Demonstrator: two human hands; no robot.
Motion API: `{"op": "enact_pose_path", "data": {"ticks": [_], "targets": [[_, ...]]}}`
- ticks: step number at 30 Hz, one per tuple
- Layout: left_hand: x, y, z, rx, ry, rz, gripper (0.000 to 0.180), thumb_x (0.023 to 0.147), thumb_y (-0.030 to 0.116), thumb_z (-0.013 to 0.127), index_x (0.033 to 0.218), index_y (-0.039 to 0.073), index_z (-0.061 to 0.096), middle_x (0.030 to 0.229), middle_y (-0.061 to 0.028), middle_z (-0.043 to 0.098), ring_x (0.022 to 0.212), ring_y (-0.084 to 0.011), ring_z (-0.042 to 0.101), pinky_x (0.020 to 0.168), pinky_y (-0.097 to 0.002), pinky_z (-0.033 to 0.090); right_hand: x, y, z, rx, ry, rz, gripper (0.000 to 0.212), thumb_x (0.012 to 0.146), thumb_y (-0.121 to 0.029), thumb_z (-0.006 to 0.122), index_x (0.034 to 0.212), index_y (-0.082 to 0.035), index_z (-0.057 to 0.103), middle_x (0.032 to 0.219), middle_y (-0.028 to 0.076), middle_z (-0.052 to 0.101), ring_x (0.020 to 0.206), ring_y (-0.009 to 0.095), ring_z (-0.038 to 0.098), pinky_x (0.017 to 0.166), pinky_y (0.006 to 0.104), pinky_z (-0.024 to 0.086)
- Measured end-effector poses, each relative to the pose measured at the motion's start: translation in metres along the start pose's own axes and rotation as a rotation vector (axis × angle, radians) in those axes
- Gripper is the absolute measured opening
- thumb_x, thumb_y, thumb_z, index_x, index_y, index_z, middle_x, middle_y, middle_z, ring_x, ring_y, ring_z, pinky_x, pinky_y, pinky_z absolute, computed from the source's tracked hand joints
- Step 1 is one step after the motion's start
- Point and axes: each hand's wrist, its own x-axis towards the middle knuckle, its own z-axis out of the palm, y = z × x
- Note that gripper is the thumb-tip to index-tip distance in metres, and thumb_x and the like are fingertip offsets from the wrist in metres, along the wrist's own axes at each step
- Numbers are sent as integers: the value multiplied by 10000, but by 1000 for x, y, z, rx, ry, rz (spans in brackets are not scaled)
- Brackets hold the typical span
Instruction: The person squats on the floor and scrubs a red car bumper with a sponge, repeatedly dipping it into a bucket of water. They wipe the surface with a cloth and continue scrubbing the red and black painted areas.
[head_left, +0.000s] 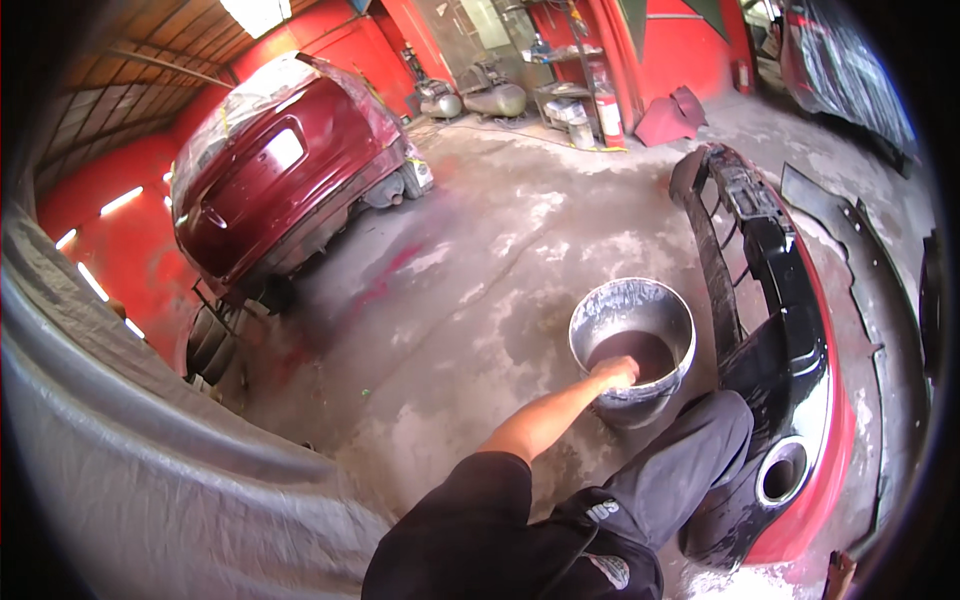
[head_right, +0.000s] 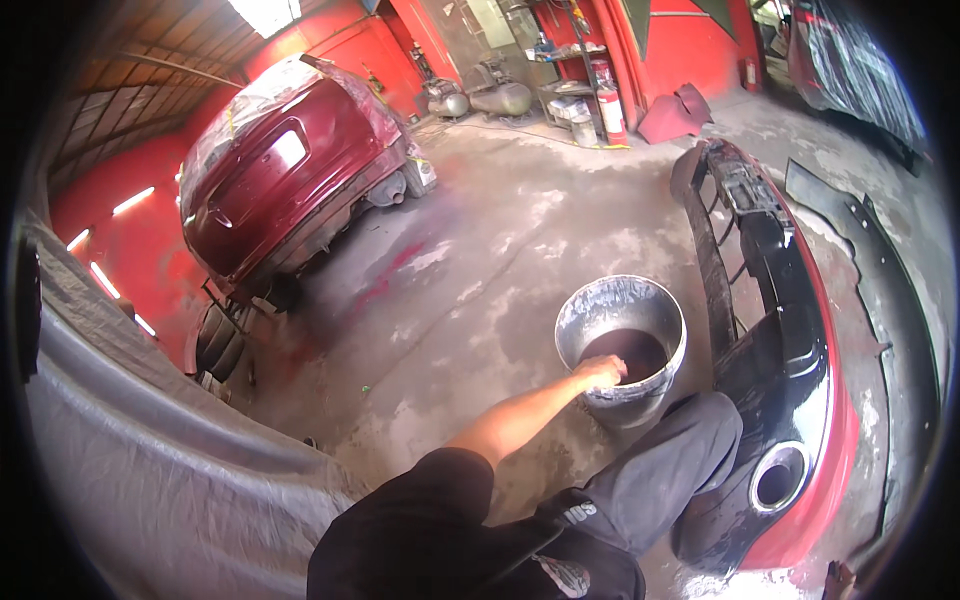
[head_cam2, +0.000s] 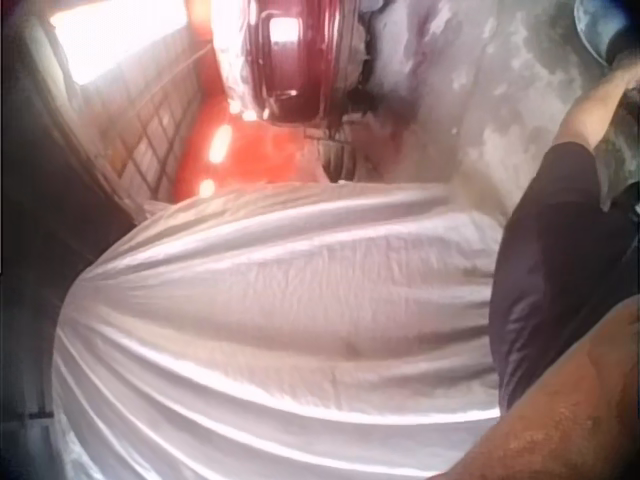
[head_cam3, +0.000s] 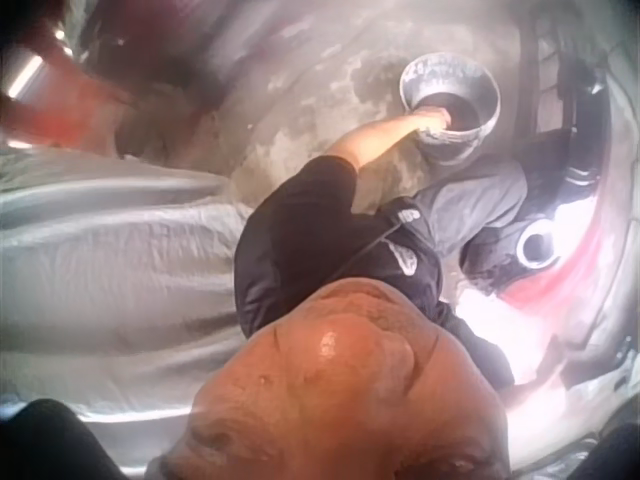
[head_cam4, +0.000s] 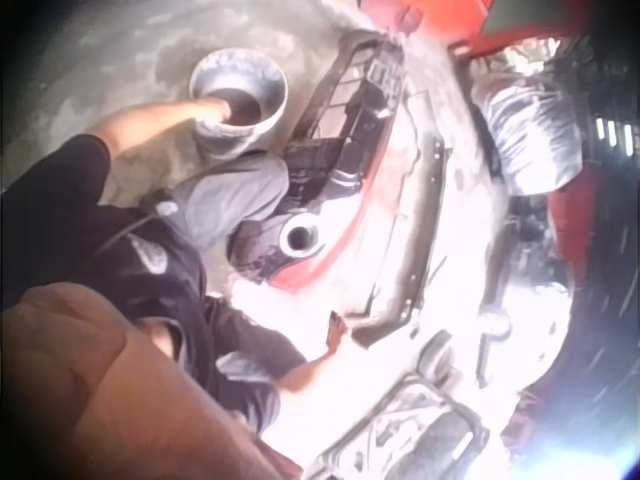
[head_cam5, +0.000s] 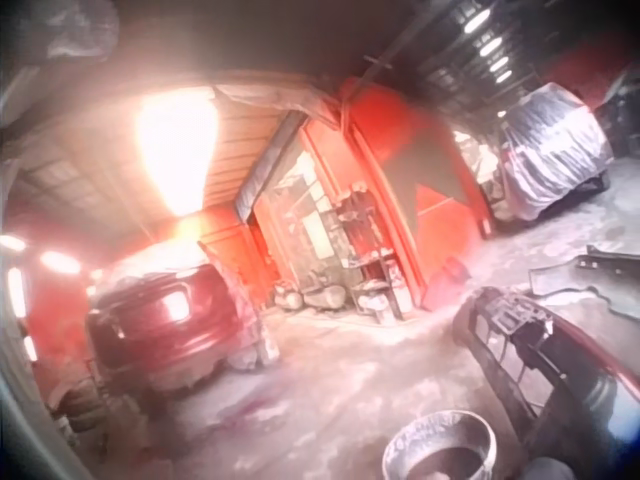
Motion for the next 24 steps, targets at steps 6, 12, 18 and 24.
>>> {"op": "enact_pose_path", "data": {"ticks": [6,12,18,24], "targets": [[38,-81,18,126,-35,300,214,828,240,644,896,83,774,926,-125,752,980,-287,723,825,-399,575,7,47,8,-23,-64,51,518,1054,-171,582,1512,51,491,1519,196,553,1373,303,550,1164,383,408],[55,-56,14,17,-47,327,289,809,181,611,1025,40,739,980,-191,740,917,-343,729,763,-438,562,18,172,-42,392,133,-47,476,976,-3,644,1437,75,555,1381,172,642,1236,249,607,1055,347,480],[57,-39,-12,314,-142,91,353,808,127,622,1137,61,731,1078,-201,746,1030,-357,726,834,-470,577,-7,182,-13,66,168,40,460,1018,-27,625,1468,28,548,1410,174,620,1222,211,588,1020,332,477],[112,-13,-9,285,-173,-82,444,906,86,574,1346,78,632,1162,-208,732,1001,-383,745,680,-514,635,-83,149,-7,-96,132,245,461,1040,-162,557,1480,-23,556,1472,161,586,1299,245,556,1073,375,450]]}}
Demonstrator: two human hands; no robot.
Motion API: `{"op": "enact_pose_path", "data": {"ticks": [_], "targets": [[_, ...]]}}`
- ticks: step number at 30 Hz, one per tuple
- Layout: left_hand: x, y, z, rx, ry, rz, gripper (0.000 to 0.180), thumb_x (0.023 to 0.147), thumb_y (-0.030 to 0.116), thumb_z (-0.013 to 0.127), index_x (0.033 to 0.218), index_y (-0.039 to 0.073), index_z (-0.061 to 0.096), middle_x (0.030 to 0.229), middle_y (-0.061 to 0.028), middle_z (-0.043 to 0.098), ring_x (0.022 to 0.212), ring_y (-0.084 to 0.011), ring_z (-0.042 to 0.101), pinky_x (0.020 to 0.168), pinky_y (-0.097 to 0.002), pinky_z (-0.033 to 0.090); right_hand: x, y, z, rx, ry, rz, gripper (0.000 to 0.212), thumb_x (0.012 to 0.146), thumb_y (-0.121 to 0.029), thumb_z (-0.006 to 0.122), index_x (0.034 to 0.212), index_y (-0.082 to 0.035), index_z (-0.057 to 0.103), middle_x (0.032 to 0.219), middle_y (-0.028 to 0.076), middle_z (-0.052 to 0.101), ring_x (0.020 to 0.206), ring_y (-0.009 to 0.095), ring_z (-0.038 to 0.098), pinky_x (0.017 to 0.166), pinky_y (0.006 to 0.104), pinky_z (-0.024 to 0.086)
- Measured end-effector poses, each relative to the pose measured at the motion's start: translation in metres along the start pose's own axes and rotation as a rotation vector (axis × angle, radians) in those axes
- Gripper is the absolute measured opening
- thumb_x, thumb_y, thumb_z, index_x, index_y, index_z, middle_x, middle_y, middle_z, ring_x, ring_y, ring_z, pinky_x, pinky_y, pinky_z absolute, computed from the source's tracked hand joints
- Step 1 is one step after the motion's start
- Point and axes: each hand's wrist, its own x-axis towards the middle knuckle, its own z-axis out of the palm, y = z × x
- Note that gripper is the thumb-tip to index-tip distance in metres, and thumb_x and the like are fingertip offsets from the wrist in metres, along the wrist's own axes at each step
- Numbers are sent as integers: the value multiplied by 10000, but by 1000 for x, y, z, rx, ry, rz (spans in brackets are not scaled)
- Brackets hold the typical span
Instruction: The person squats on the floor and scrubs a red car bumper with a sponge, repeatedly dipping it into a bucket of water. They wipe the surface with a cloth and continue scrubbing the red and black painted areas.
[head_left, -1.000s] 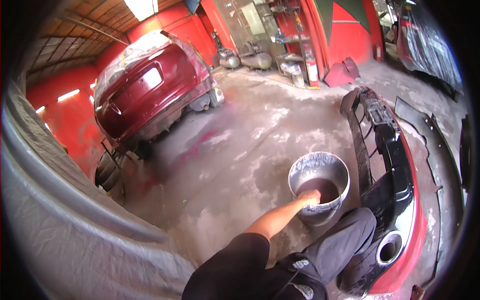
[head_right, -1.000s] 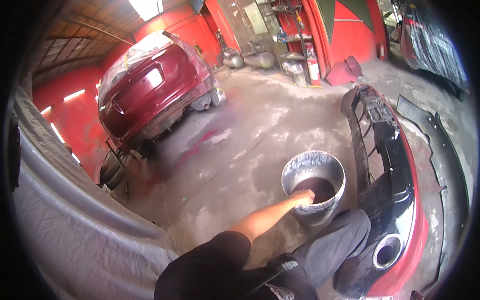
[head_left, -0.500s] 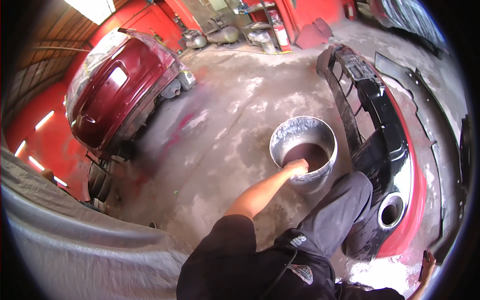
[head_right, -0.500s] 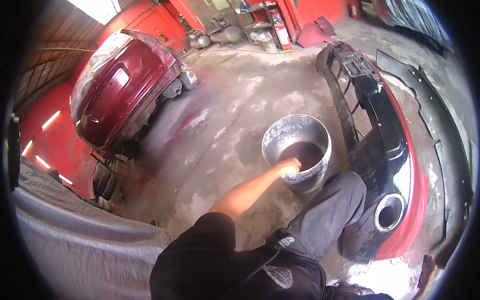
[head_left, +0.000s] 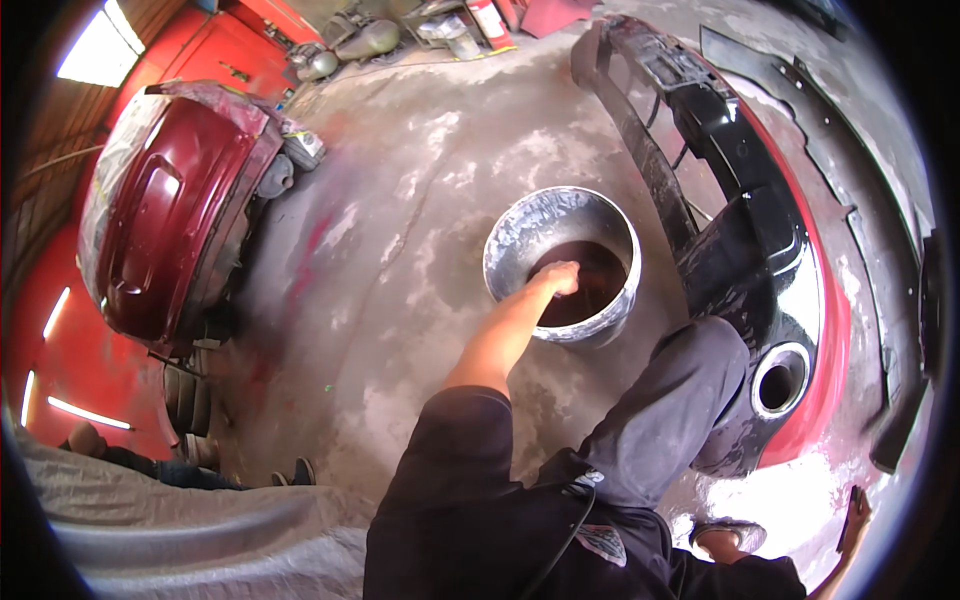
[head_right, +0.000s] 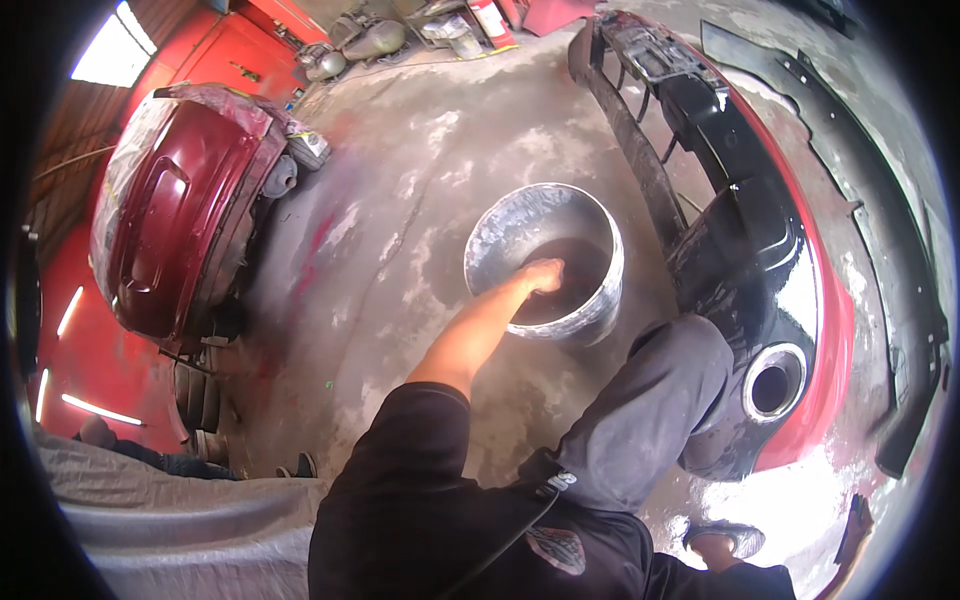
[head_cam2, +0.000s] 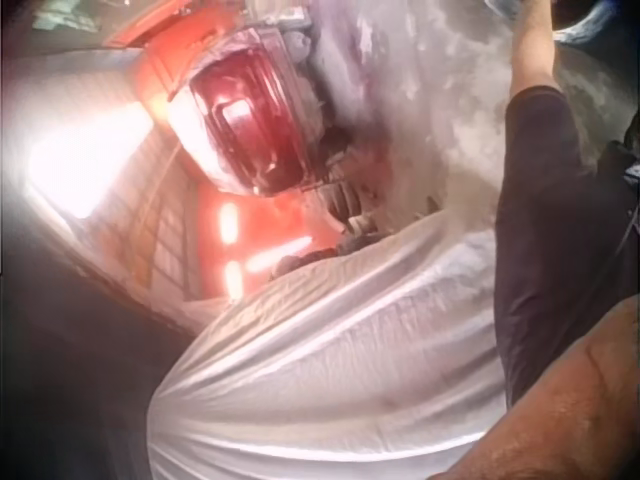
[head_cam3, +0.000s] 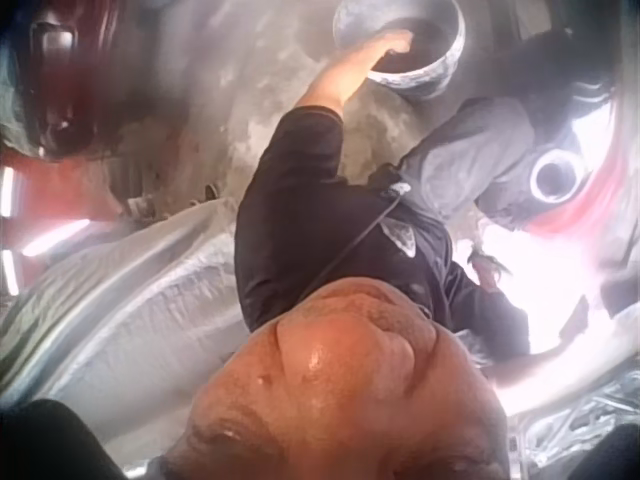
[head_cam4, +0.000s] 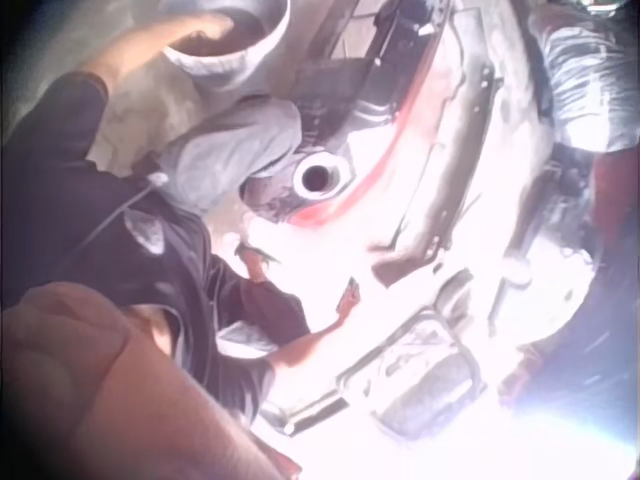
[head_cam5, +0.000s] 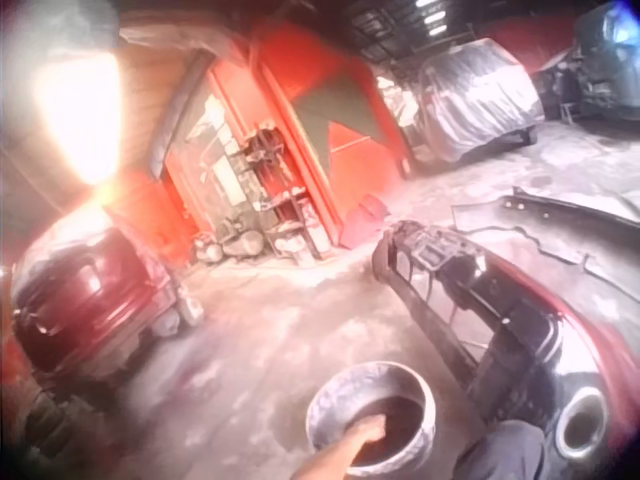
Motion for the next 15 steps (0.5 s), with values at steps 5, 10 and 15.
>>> {"op": "enact_pose_path", "data": {"ticks": [5,10,15], "targets": [[22,-43,50,-110,-9,-39,435,913,211,644,1324,74,679,1320,-196,694,1255,-354,653,1007,-459,553,-89,-61,195,-290,-427,51,486,1048,-250,512,1488,-49,556,1508,150,561,1352,271,523,1108,401,425],[15,-6,61,-114,-92,-7,419,913,240,654,1296,75,697,1294,-203,702,1210,-349,676,947,-457,580,-157,-144,300,-695,-1009,-8,521,1055,-338,467,1496,-75,557,1543,139,537,1406,297,491,1144,426,401],[-2,-10,55,-126,-120,-20,407,914,269,664,1269,76,715,1267,-210,711,1165,-343,699,886,-456,608,-168,-173,322,-853,-1174,-72,565,1063,-425,422,1504,-101,557,1579,128,513,1460,322,459,1179,452,376]]}}
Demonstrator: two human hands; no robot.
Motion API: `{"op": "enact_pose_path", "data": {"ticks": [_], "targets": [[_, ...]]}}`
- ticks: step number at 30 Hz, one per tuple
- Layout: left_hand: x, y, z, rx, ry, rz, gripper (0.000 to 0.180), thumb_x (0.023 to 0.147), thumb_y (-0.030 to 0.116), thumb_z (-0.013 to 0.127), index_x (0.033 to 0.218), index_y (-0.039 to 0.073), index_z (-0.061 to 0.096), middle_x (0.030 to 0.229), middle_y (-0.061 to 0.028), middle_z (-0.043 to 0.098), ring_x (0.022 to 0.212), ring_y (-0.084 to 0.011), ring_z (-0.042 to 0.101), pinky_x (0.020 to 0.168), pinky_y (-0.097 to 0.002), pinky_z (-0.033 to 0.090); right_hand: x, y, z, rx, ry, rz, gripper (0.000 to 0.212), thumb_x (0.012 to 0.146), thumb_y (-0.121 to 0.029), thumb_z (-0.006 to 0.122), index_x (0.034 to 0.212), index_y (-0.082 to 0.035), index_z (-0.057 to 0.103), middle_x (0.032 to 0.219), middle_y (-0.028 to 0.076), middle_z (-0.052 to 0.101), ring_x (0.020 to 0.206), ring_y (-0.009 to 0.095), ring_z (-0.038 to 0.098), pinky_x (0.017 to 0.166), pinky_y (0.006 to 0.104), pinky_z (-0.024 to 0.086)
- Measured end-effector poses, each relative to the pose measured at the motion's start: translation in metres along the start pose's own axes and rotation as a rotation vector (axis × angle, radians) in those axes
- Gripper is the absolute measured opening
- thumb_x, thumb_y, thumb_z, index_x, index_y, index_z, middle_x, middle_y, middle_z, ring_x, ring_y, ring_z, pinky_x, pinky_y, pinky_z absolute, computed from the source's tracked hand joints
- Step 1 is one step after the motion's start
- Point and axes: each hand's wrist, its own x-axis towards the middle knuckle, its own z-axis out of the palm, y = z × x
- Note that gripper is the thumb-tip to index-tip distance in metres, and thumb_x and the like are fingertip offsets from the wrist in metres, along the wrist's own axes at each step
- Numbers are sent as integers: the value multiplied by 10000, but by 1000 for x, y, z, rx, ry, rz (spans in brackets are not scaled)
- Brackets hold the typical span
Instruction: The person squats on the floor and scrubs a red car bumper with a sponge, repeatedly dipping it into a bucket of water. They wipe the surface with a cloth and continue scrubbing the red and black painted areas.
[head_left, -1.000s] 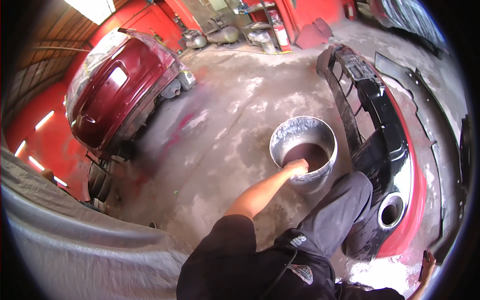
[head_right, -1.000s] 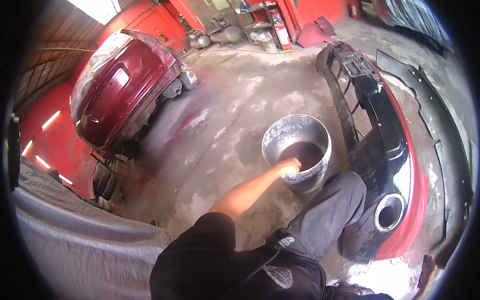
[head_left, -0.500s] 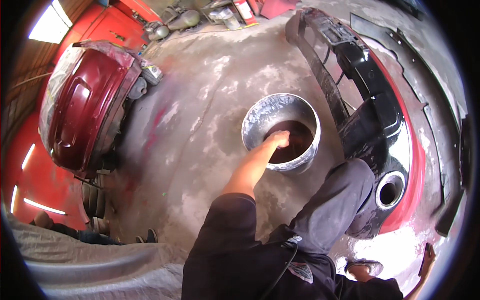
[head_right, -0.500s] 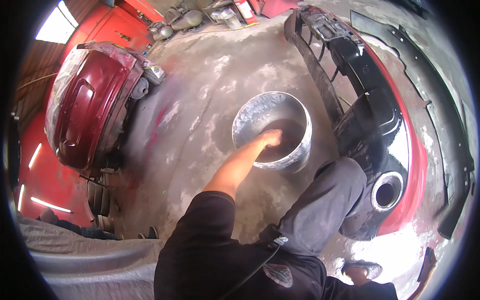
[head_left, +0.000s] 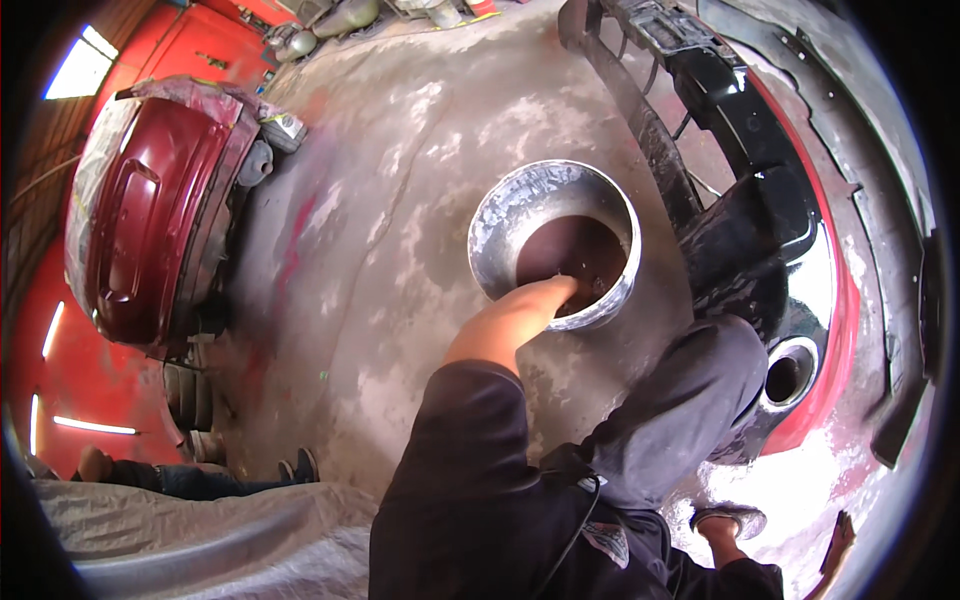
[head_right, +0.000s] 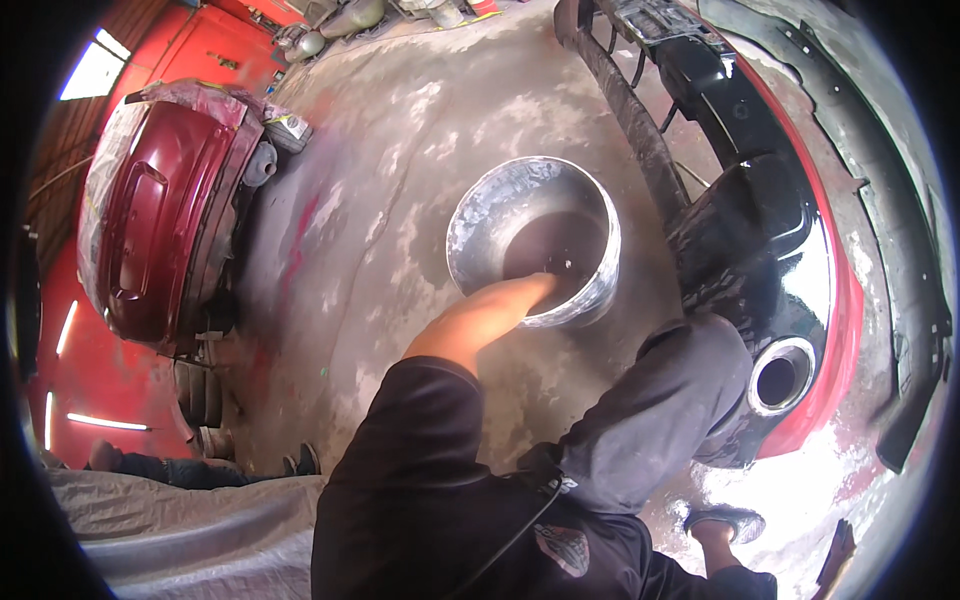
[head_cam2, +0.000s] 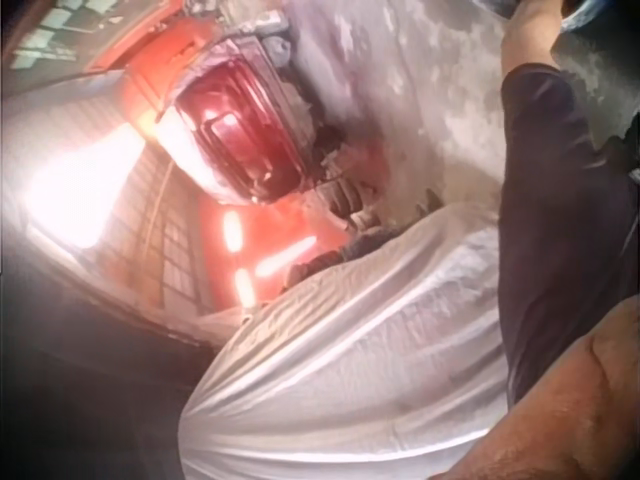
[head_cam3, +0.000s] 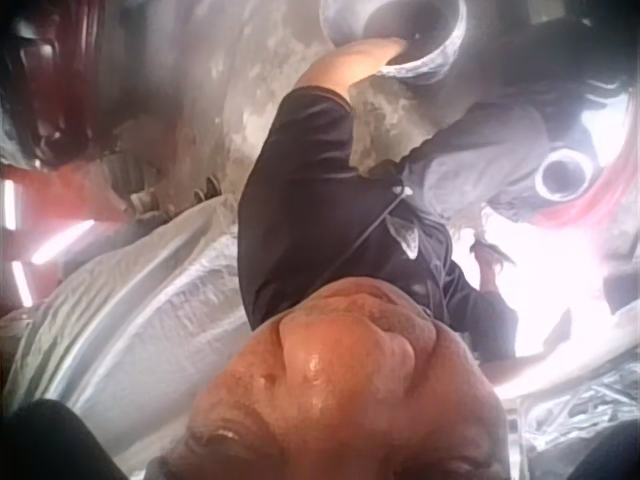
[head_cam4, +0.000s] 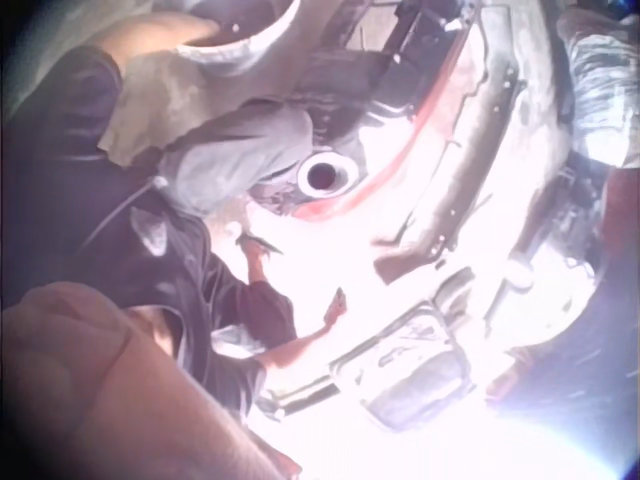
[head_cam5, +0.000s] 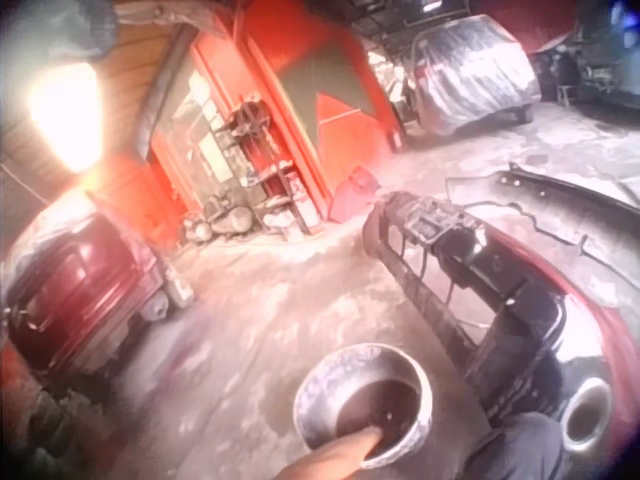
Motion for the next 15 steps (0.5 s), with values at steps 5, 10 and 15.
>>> {"op": "enact_pose_path", "data": {"ticks": [5,10,15], "targets": [[-17,13,-39,7,-30,-29,399,914,298,674,1241,77,733,1241,-217,720,1119,-338,722,826,-454,635,-8,-19,-19,74,-67,82,566,1034,-436,441,1491,-133,580,1572,131,527,1455,345,481,1213,521,340],[-37,7,-89,-190,253,379,109,844,139,685,911,56,711,780,-111,704,680,-222,675,587,-393,512,-18,56,-26,364,911,-172,509,894,-304,723,1334,-53,674,1323,188,682,1285,322,611,1101,525,441],[-87,14,-140,-342,635,491,249,916,62,752,1148,-16,706,1056,-139,754,921,-204,727,856,-342,603,-189,243,-186,437,1384,-202,318,1032,-87,624,1324,37,654,1140,132,756,1071,210,709,879,338,577]]}}
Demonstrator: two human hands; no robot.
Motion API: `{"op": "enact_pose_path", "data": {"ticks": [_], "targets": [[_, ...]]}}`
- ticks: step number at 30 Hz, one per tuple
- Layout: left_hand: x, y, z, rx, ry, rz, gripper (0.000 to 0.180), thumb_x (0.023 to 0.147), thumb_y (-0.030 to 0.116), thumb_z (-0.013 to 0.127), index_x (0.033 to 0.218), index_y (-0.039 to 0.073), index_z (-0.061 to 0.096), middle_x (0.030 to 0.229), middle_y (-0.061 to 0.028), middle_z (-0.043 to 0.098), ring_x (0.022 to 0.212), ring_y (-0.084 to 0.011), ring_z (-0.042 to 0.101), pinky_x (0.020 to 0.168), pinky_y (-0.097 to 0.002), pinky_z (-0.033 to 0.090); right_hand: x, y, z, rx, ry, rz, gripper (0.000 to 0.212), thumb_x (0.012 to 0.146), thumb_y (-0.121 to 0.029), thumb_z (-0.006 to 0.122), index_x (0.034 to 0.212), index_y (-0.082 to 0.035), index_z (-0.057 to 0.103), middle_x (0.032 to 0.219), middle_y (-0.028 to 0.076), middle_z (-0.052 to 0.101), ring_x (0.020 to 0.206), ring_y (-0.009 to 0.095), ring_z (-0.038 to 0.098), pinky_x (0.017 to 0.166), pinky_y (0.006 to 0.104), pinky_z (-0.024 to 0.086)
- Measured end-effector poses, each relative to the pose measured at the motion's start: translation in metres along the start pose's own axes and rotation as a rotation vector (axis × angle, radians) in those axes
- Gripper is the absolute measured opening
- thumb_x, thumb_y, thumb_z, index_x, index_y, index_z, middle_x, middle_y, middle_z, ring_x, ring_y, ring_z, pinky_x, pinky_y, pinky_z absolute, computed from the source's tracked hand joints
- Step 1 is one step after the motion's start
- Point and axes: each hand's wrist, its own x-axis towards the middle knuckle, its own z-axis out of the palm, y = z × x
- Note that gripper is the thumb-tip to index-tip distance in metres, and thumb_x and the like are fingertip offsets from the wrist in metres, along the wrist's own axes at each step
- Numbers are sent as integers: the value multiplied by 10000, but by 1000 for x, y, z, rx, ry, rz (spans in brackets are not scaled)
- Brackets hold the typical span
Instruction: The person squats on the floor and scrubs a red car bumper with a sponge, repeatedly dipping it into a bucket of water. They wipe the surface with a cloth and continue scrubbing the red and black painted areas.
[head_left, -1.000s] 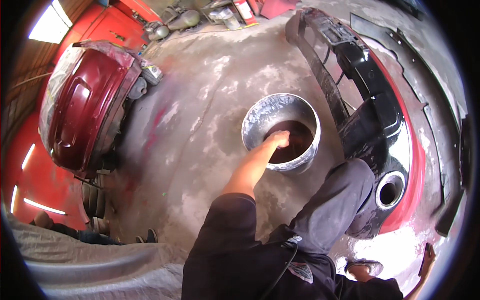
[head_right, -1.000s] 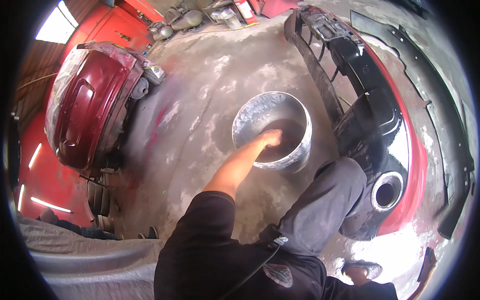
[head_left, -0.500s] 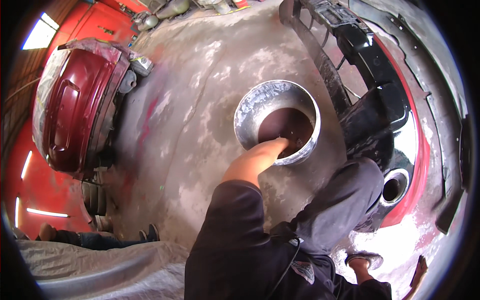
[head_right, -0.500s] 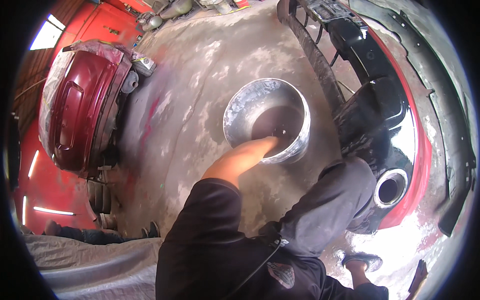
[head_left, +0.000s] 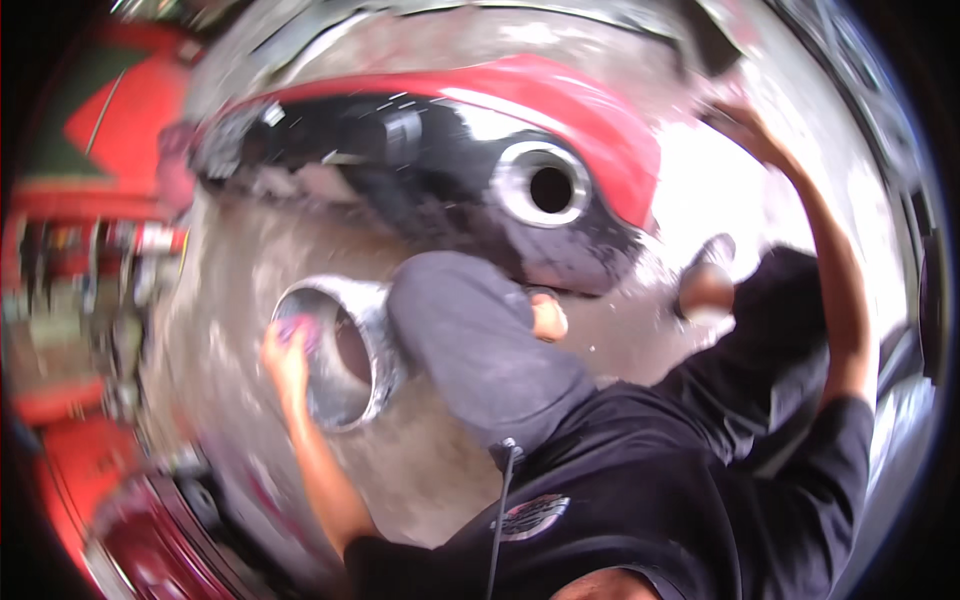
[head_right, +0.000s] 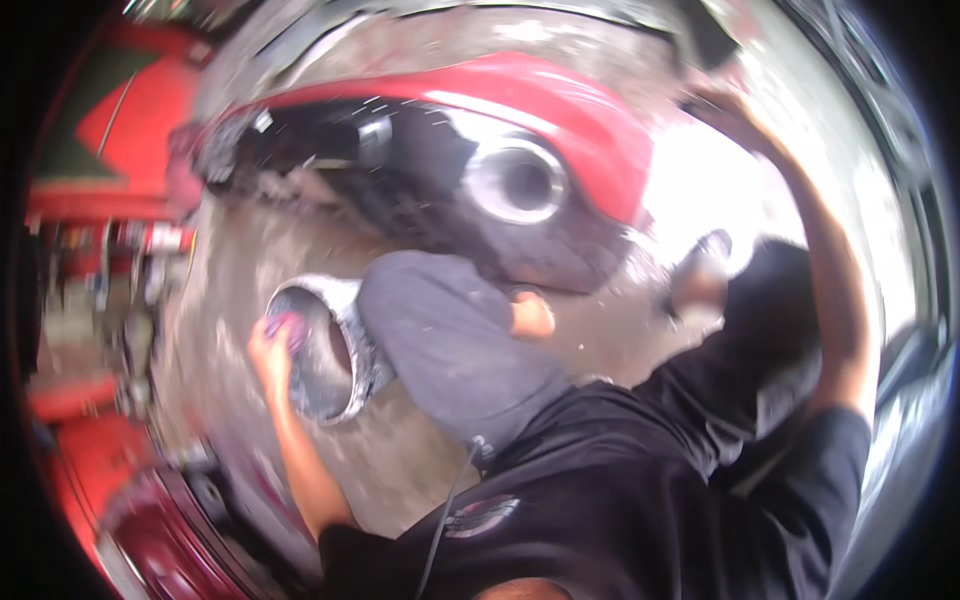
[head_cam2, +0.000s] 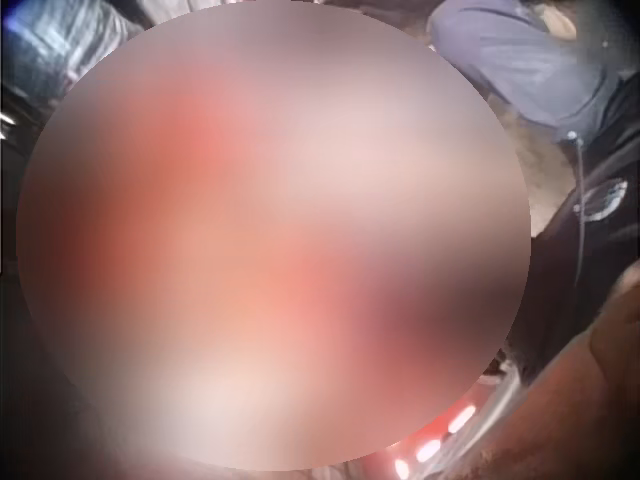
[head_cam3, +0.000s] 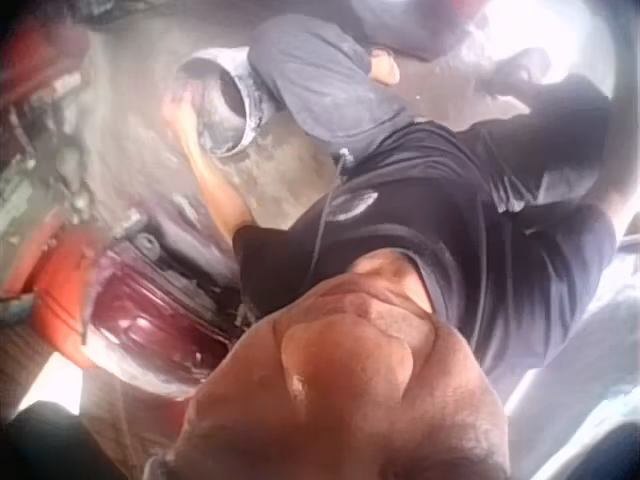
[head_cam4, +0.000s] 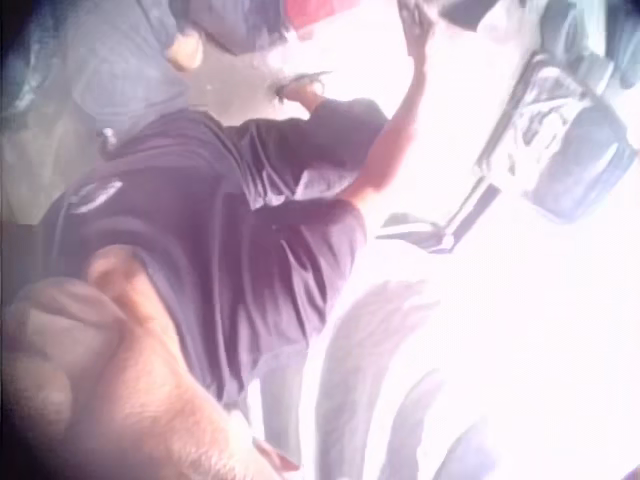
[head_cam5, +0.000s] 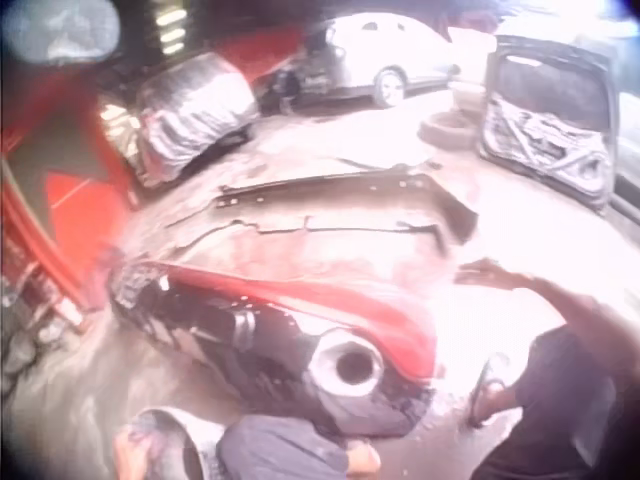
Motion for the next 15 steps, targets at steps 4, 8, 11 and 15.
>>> {"op": "enact_pose_path", "data": {"ticks": [4,8,11,15], "targets": [[28,149,0,-72,-50,287,209,953,54,728,1147,-8,677,1038,-63,724,949,-145,674,906,-315,546,10,-42,17,162,126,307,535,978,-261,716,1467,-78,598,1148,164,759,950,244,724,852,398,573],[43,262,81,-134,-214,500,231,980,82,716,1186,-10,668,1073,-66,724,984,-142,677,924,-307,539,35,-74,75,258,197,485,587,977,-344,710,1483,-78,578,1289,210,720,1145,301,719,982,394,557],[67,327,179,-129,-326,618,272,980,83,709,1238,10,665,1111,-93,737,1034,-156,696,945,-301,535,20,-56,143,717,489,608,551,1010,-281,706,1479,-27,565,1463,181,624,1298,243,634,1087,342,500],[123,342,253,402,-52,1104,380,907,68,706,1284,43,661,1189,-177,704,1120,-347,682,978,-435,534,28,-126,168,706,420,729,592,1005,-276,700,1502,-5,526,1451,191,632,1321,261,617,1093,349,488]]}}
